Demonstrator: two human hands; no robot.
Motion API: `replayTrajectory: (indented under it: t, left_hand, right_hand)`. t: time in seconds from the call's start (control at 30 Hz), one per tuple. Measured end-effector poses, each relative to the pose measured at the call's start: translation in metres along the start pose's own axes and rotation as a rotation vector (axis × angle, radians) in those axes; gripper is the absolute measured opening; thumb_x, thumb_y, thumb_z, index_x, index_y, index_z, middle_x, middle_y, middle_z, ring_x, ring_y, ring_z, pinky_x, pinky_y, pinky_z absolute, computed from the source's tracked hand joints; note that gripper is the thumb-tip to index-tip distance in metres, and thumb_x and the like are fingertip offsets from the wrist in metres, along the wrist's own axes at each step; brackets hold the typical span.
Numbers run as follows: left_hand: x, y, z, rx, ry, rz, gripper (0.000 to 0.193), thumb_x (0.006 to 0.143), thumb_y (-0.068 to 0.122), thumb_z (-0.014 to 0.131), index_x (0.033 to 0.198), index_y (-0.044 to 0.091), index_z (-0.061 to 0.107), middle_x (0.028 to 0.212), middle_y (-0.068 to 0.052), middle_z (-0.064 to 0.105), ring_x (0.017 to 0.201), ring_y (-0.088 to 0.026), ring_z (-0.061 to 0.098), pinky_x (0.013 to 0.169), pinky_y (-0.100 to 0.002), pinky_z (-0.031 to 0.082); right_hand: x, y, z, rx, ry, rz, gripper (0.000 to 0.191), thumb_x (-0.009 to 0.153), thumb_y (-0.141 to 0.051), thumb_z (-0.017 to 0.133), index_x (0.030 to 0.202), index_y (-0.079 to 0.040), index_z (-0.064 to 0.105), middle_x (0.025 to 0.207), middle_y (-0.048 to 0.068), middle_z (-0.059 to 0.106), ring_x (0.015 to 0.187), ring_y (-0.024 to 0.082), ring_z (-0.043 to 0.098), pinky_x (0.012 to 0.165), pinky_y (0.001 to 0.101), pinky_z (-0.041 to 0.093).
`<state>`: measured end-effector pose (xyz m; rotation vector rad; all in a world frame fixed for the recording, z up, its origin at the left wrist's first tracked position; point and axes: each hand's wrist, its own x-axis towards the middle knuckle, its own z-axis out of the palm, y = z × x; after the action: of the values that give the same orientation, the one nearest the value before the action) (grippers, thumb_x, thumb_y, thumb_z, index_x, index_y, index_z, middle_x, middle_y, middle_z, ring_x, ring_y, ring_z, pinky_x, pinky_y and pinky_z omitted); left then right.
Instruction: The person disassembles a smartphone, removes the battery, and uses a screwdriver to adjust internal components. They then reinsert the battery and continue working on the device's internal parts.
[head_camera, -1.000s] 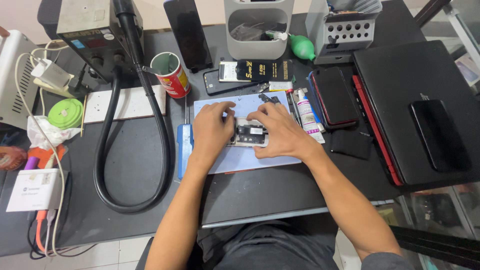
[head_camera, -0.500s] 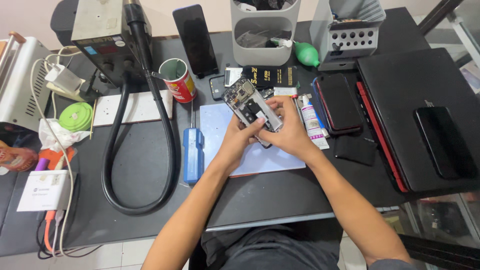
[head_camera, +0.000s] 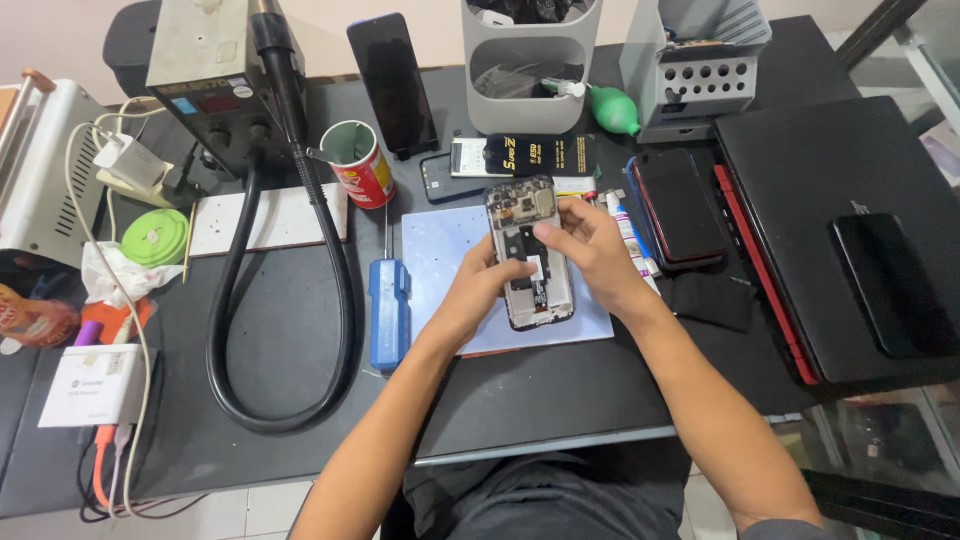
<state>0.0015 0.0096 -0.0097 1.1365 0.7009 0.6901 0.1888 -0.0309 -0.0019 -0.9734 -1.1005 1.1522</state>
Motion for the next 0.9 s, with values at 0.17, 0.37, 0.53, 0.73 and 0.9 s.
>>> replayTrajectory:
  t: [0.17,0.37,0.53,0.73,0.9]
  left_hand:
    - [0.005,-0.010,-0.004,0.007,-0.024,0.146,0.042,0.086,0.007,0.067,0.128,0.002,0.063,0.109,-0.004,0.071,0.098,-0.011,0.066,0.088,-0.029,0.054]
    - [0.007,-0.015,-0.003,0.236,0.047,0.208,0.037,0.085,0.009,0.070,0.121,0.001,0.065,0.100,-0.003,0.071,0.090,-0.009,0.065,0.081,-0.027,0.055]
    - [0.004,-0.010,-0.001,0.274,0.057,0.178,0.038,0.085,0.009,0.070,0.122,0.001,0.066,0.094,-0.003,0.071,0.084,-0.009,0.063,0.076,-0.028,0.053]
    - [0.003,-0.006,-0.001,0.239,0.024,0.233,0.033,0.092,0.013,0.071,0.123,0.001,0.066,0.102,-0.003,0.073,0.093,-0.008,0.065,0.084,-0.028,0.054]
    - [0.002,-0.004,-0.004,0.117,-0.014,0.188,0.035,0.094,0.014,0.067,0.126,0.001,0.065,0.107,-0.003,0.072,0.096,-0.009,0.064,0.087,-0.029,0.054]
  right_hand:
    - [-0.003,-0.003,0.000,0.112,-0.033,0.051,0.031,0.095,-0.014,0.069,0.121,0.003,0.064,0.112,0.007,0.071,0.106,0.012,0.065,0.097,0.0283,0.050]
    - [-0.001,-0.001,0.004,0.009,0.004,0.002,0.028,0.095,-0.013,0.072,0.117,0.001,0.063,0.111,0.006,0.070,0.104,0.011,0.064,0.096,0.0291,0.050]
    - [-0.002,-0.003,0.006,-0.005,0.027,0.005,0.025,0.096,-0.014,0.072,0.115,0.000,0.065,0.111,0.006,0.072,0.105,0.011,0.064,0.097,0.0285,0.049]
    - [-0.004,-0.009,0.009,0.037,-0.007,-0.004,0.028,0.095,-0.012,0.070,0.119,0.000,0.063,0.116,0.007,0.071,0.109,0.013,0.064,0.100,0.0302,0.049]
    - [-0.007,-0.012,0.007,0.049,-0.100,-0.056,0.039,0.090,-0.007,0.069,0.127,0.001,0.059,0.123,0.007,0.067,0.118,0.015,0.061,0.107,0.0306,0.045]
